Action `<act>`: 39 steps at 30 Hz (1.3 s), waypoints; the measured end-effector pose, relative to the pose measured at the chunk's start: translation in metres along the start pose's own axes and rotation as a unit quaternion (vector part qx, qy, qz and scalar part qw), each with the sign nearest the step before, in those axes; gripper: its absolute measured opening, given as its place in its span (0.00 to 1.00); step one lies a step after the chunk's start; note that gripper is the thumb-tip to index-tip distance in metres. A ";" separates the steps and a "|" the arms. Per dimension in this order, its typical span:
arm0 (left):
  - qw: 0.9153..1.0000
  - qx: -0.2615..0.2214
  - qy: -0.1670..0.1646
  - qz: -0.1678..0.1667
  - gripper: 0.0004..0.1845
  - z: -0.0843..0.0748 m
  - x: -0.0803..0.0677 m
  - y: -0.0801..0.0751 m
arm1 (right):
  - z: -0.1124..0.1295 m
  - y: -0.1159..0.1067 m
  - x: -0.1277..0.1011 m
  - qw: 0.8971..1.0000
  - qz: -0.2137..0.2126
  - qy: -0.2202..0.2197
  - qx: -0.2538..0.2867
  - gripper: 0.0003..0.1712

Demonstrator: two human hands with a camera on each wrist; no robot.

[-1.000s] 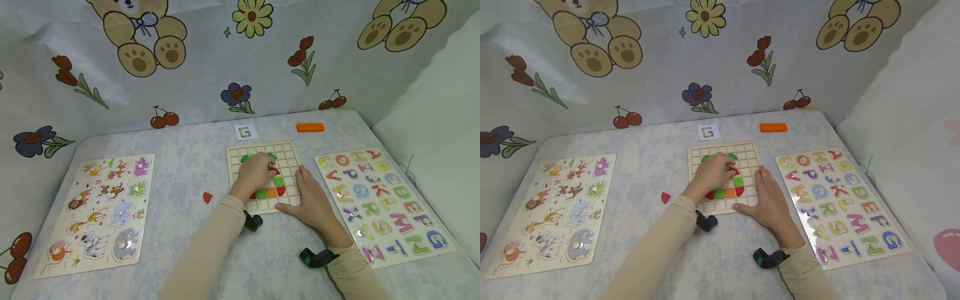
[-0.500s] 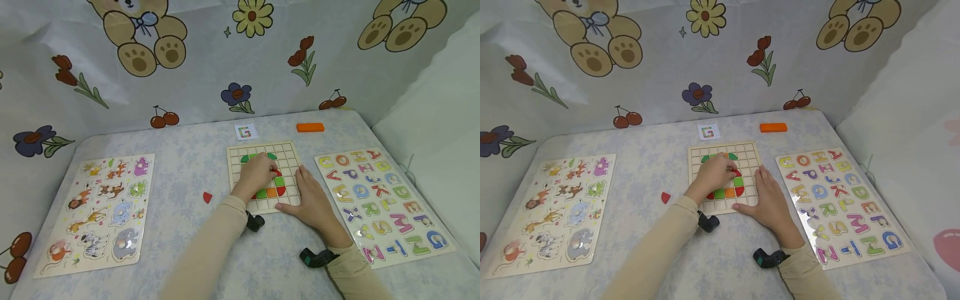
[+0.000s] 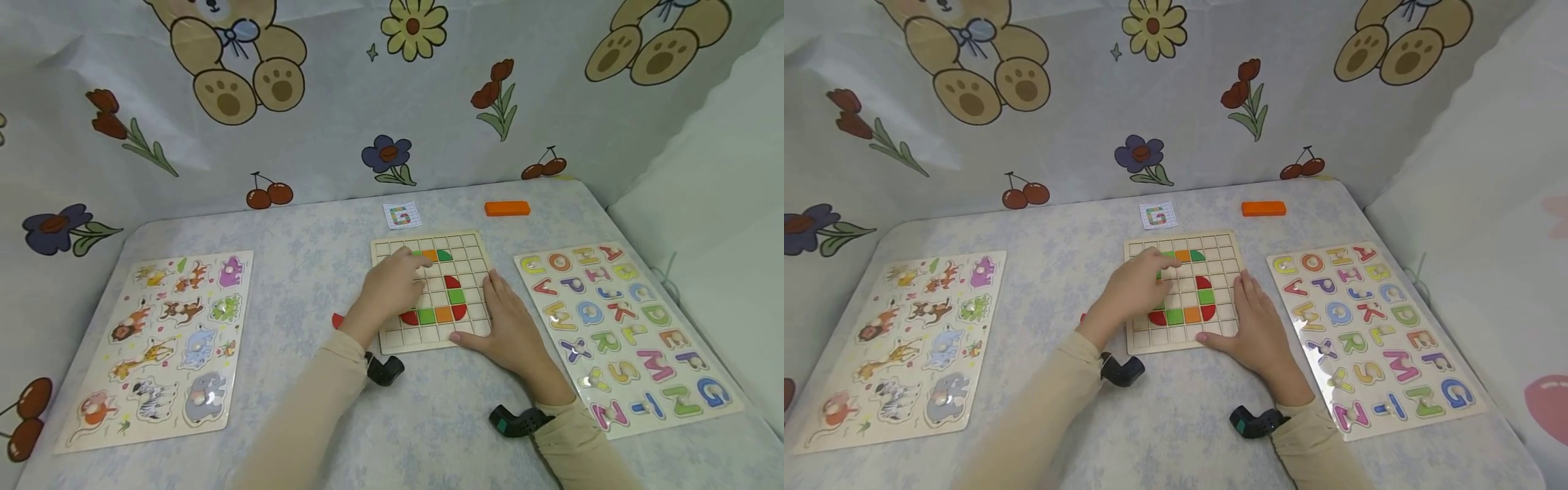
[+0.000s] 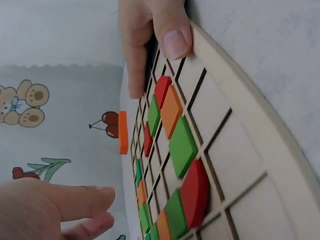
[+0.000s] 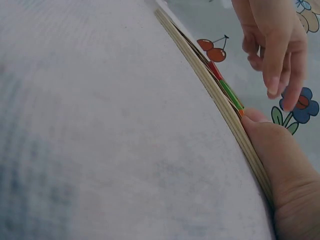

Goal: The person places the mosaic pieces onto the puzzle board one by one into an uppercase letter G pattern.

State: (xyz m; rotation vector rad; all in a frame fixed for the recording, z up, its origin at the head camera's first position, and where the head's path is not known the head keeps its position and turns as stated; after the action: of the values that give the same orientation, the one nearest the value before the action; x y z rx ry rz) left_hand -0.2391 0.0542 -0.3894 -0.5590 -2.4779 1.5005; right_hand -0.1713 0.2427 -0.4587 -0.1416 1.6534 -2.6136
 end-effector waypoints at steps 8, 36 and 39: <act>0.996 0.039 -0.079 -0.029 0.19 0.047 -0.044 -0.032 | -0.001 0.001 0.001 1.000 0.000 0.003 -0.007 0.77; 0.987 0.109 -0.105 -0.053 0.11 0.089 -0.107 -0.019 | 0.000 0.002 0.000 1.000 0.001 0.006 -0.002 0.75; 0.988 0.115 -0.083 -0.065 0.11 0.085 -0.105 -0.017 | 0.000 0.001 0.000 1.000 0.002 0.007 -0.004 0.75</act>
State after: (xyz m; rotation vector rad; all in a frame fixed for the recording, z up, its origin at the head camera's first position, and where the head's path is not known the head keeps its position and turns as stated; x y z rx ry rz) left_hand -0.1766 -0.0647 -0.4108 -0.2359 -2.3583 1.8119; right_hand -0.1714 0.2423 -0.4598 -0.1200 1.6675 -2.6103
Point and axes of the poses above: each hand's wrist, its own x-axis towards the middle knuckle, its own y-axis out of the palm, z = x × y, the point moved 7 cm from there along x, towards the middle knuckle, and after that the axes turned 3 degrees about -z, right-handed, at the moved point
